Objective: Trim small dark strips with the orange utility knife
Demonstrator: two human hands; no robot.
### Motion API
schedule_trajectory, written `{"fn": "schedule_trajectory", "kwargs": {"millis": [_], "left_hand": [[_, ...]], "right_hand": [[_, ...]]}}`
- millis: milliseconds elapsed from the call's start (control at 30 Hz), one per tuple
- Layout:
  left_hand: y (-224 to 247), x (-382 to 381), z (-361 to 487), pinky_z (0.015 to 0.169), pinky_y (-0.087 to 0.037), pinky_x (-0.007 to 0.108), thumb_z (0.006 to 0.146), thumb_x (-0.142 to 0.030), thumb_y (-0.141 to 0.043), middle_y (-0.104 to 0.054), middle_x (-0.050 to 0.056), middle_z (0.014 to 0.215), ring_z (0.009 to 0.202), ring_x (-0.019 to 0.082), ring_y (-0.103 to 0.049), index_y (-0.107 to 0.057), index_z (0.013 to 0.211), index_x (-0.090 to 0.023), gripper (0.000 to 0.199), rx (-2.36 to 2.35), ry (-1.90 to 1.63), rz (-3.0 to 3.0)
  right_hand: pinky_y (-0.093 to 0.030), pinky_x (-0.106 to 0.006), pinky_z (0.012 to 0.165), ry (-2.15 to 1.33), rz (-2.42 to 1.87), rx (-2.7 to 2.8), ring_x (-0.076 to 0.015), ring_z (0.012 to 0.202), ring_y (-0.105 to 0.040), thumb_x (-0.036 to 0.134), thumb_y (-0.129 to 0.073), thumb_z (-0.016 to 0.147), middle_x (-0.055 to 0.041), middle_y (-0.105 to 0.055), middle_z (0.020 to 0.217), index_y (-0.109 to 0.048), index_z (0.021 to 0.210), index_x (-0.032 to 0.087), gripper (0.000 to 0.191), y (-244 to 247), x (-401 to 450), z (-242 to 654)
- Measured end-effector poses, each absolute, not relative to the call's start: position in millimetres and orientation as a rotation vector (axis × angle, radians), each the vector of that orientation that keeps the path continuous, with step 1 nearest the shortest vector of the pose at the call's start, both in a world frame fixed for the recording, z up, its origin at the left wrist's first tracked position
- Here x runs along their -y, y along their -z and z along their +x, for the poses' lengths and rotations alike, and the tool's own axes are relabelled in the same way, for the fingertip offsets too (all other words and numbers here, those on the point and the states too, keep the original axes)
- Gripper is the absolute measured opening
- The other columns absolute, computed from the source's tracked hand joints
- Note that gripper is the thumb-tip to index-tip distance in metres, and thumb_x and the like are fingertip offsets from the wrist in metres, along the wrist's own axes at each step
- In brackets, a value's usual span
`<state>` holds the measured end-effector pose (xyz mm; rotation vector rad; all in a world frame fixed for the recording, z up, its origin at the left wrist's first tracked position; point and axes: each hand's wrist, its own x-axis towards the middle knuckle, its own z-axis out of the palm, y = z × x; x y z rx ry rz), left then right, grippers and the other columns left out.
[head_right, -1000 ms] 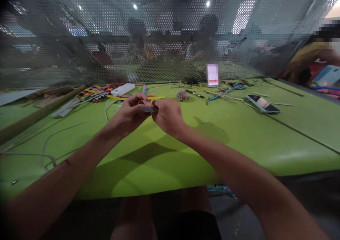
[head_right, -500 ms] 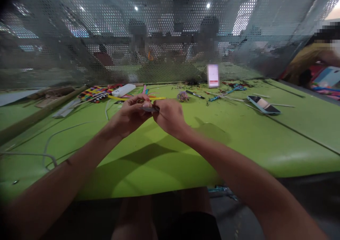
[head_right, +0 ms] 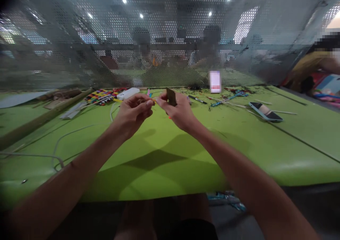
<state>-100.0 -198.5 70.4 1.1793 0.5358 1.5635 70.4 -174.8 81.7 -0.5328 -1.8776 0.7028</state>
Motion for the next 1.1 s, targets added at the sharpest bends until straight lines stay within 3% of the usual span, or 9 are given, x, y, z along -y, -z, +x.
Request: {"fn": "schedule_trajectory", "kwargs": {"millis": [133, 467, 667, 867, 1100], "left_hand": [[-70.4, 198.2, -98.4, 0.046, -0.035, 0.019, 0.058, -0.034, -0.101, -0.063, -0.004, 0.061, 0.049, 0.004, -0.044, -0.077, 0.073, -0.019, 0.032, -0.581, -1.610, 1.174], [-63.6, 193.0, -98.1, 0.048, -0.033, 0.021, 0.055, -0.034, -0.100, -0.060, -0.005, 0.058, 0.050, 0.004, -0.042, -0.075, 0.072, -0.019, 0.034, -0.660, -1.599, 1.218], [-65.8, 196.8, -97.1, 0.048, -0.035, 0.021, 0.056, -0.033, -0.100, -0.057, -0.006, 0.056, 0.049, 0.005, -0.044, -0.075, 0.073, -0.019, 0.033, -0.640, -1.589, 1.221], [-61.0, 192.5, -99.8, 0.048, -0.033, 0.021, 0.060, -0.033, -0.098, -0.056, -0.005, 0.053, 0.050, 0.006, -0.043, -0.077, 0.073, -0.020, 0.028, -0.685, -1.642, 1.282], [-52.3, 186.5, -103.1, 0.049, -0.031, 0.022, 0.073, -0.034, -0.093, -0.054, -0.004, 0.055, 0.051, 0.006, -0.041, -0.080, 0.077, -0.021, 0.019, -0.661, -1.631, 1.442]], "right_hand": [[-0.035, -0.023, 0.045, -0.900, -0.490, 1.801, -0.0088, 0.047, -0.037, 0.035, -0.065, 0.095, 0.0084, -0.044, 0.058, -0.061, 0.095, 0.020, 0.016, -85.5, 177.2, 73.5], [-0.032, -0.022, 0.043, -0.995, -0.489, 1.744, -0.0065, 0.047, -0.038, 0.042, -0.076, 0.089, 0.0070, -0.048, 0.056, -0.064, 0.082, 0.018, 0.028, -81.6, 177.3, 70.1], [-0.027, -0.022, 0.041, -1.029, -0.529, 1.659, -0.0061, 0.043, -0.036, 0.034, -0.078, 0.083, 0.0088, -0.046, 0.051, -0.061, 0.078, 0.019, 0.023, -81.1, 168.2, 71.5], [-0.023, -0.023, 0.041, -1.204, -0.517, 1.700, -0.0059, 0.043, -0.033, 0.040, -0.072, 0.089, 0.0078, -0.044, 0.054, -0.062, 0.076, 0.018, 0.027, -82.9, 171.4, 72.4], [-0.024, -0.022, 0.041, -1.299, -0.570, 1.633, -0.0061, 0.042, -0.034, 0.031, -0.075, 0.080, 0.0091, -0.044, 0.052, -0.063, 0.080, 0.019, 0.017, -82.0, 172.7, 72.1]]}}
